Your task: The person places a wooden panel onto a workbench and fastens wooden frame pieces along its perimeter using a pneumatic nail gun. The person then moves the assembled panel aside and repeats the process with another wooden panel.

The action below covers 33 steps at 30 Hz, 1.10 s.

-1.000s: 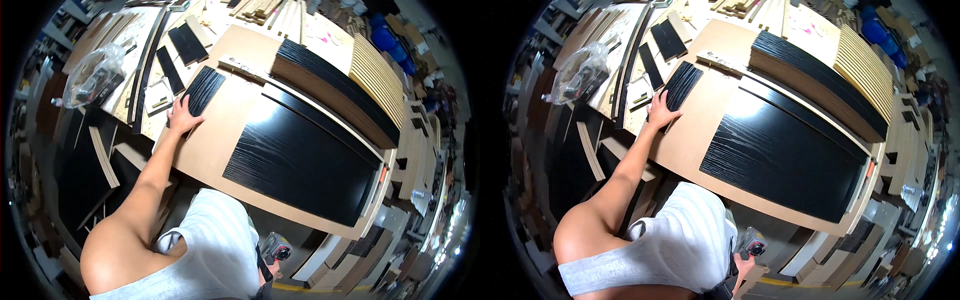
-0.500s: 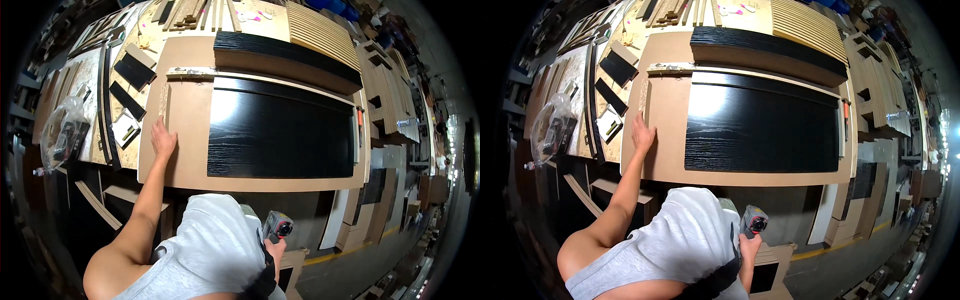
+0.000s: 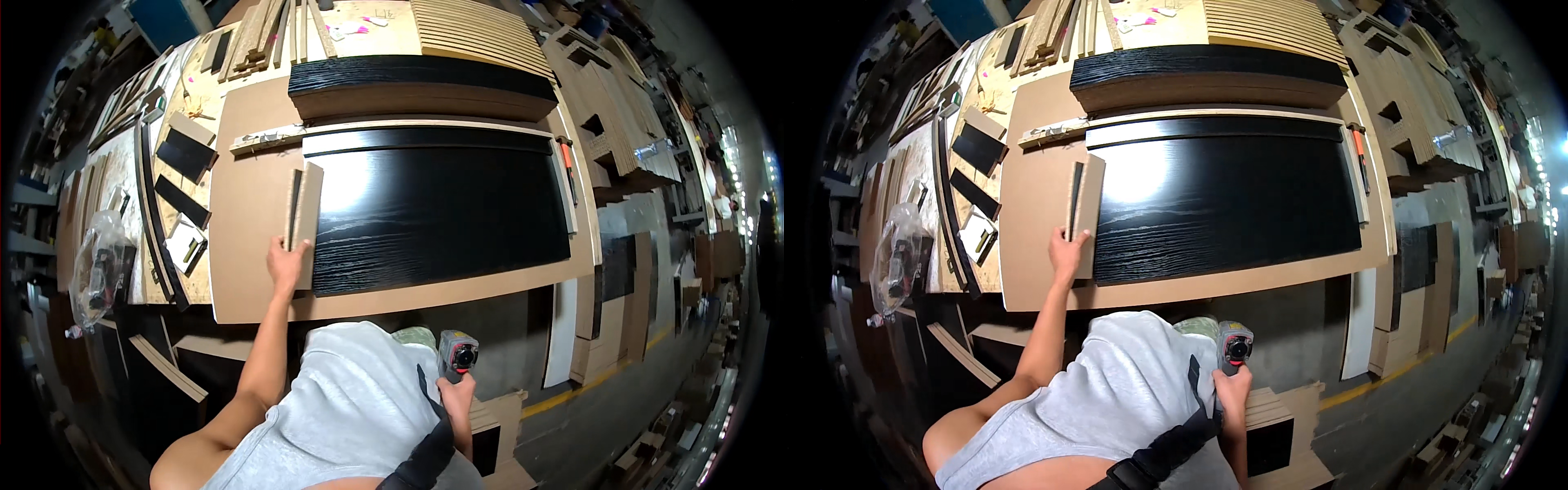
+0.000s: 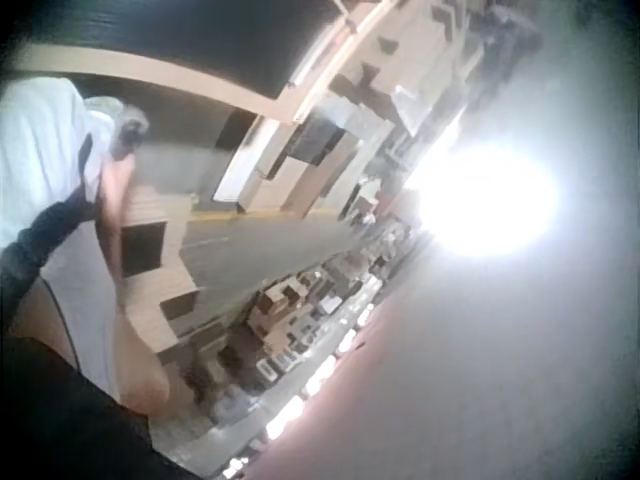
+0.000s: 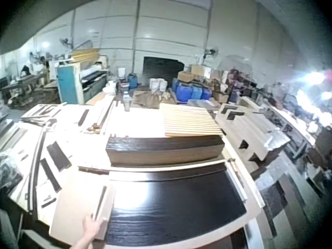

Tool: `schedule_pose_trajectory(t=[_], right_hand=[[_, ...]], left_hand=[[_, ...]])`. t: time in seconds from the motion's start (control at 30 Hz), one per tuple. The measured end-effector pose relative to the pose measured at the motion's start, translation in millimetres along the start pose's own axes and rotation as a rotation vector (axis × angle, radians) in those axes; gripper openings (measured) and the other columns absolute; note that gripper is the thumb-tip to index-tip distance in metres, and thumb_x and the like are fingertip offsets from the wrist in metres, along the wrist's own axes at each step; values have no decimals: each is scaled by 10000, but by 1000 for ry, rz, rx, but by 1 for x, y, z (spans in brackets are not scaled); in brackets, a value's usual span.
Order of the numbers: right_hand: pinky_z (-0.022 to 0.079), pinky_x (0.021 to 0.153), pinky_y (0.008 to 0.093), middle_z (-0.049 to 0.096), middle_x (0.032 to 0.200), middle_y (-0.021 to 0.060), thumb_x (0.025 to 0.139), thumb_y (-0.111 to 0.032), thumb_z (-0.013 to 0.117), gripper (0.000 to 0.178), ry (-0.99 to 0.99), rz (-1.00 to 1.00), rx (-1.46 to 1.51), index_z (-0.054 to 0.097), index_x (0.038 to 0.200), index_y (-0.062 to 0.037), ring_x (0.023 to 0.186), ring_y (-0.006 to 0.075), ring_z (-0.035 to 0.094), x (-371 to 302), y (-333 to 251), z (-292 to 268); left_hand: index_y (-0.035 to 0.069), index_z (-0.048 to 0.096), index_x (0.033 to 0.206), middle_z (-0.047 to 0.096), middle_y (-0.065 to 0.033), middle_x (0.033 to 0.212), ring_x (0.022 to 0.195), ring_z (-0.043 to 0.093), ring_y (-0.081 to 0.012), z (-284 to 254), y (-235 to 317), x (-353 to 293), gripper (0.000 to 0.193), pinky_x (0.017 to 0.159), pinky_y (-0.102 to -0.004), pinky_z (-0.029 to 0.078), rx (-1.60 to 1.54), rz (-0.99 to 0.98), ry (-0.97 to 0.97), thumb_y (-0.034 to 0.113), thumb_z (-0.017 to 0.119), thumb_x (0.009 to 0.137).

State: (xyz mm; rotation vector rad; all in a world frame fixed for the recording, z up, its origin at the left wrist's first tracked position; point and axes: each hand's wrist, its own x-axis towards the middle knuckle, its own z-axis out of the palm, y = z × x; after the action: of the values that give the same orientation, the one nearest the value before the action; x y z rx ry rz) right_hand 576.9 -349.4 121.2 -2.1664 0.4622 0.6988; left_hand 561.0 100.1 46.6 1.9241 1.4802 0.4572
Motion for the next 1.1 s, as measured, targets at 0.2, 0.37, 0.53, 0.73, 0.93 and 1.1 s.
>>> schedule_pose_trajectory(t=[0.2, 0.37, 0.53, 0.73, 0.93, 1.1], right_hand=[[520, 754, 387, 694, 800, 163, 653, -117, 726, 321, -20, -127, -95, 664, 917, 56, 758, 253, 665, 52, -20, -64], [500, 597, 363, 663, 762, 128, 675, -40, 706, 325, -24, -24, -60, 624, 973, 60, 629, 217, 636, 121, -18, -140], [487, 505, 314, 634, 803, 106, 728, 55, 631, 390, -67, 12, 211, 554, 1109, 82, 559, 169, 585, 190, 5, -207], [497, 515, 303, 629, 799, 112, 739, 42, 624, 367, -95, -81, 260, 556, 1096, 97, 542, 168, 584, 236, -4, -250], [482, 506, 317, 608, 666, 105, 755, 58, 623, 197, -32, -68, 308, 534, 930, 53, 512, 182, 579, 252, -31, -255], [487, 529, 313, 605, 687, 101, 750, 36, 632, 220, 44, 46, 346, 547, 953, 43, 528, 181, 582, 252, -48, -272]], left_hand=[[-9, 594, 1028, 635, -213, 1047, 1018, 609, -393, 38, 89, -31, 567, 871, -473, 482, 137, 51, -31, 480, 773, 804], [-11, 541, 1185, 573, -230, 1205, 1161, 530, -415, 83, 85, -41, 596, 958, -492, 442, 217, 111, 12, 425, 754, 839], [39, 469, 1321, 533, -204, 1289, 1202, 499, -401, 109, 127, -69, 652, 996, -510, 424, 330, 91, 129, 296, 790, 815], [39, 558, 1257, 615, -178, 1172, 1092, 583, -379, 155, 193, -100, 441, 932, -457, 463, 197, 328, 165, 183, 722, 873], [-19, 630, 1055, 637, -149, 783, 724, 609, -226, 280, 272, -149, 251, 713, -350, 492, -150, 201, -395, 215, 595, 971], [-40, 607, 1144, 679, -158, 838, 796, 676, -300, 347, 345, -185, 350, 779, -406, 524, -198, 238, -558, 177, 691, 883]])
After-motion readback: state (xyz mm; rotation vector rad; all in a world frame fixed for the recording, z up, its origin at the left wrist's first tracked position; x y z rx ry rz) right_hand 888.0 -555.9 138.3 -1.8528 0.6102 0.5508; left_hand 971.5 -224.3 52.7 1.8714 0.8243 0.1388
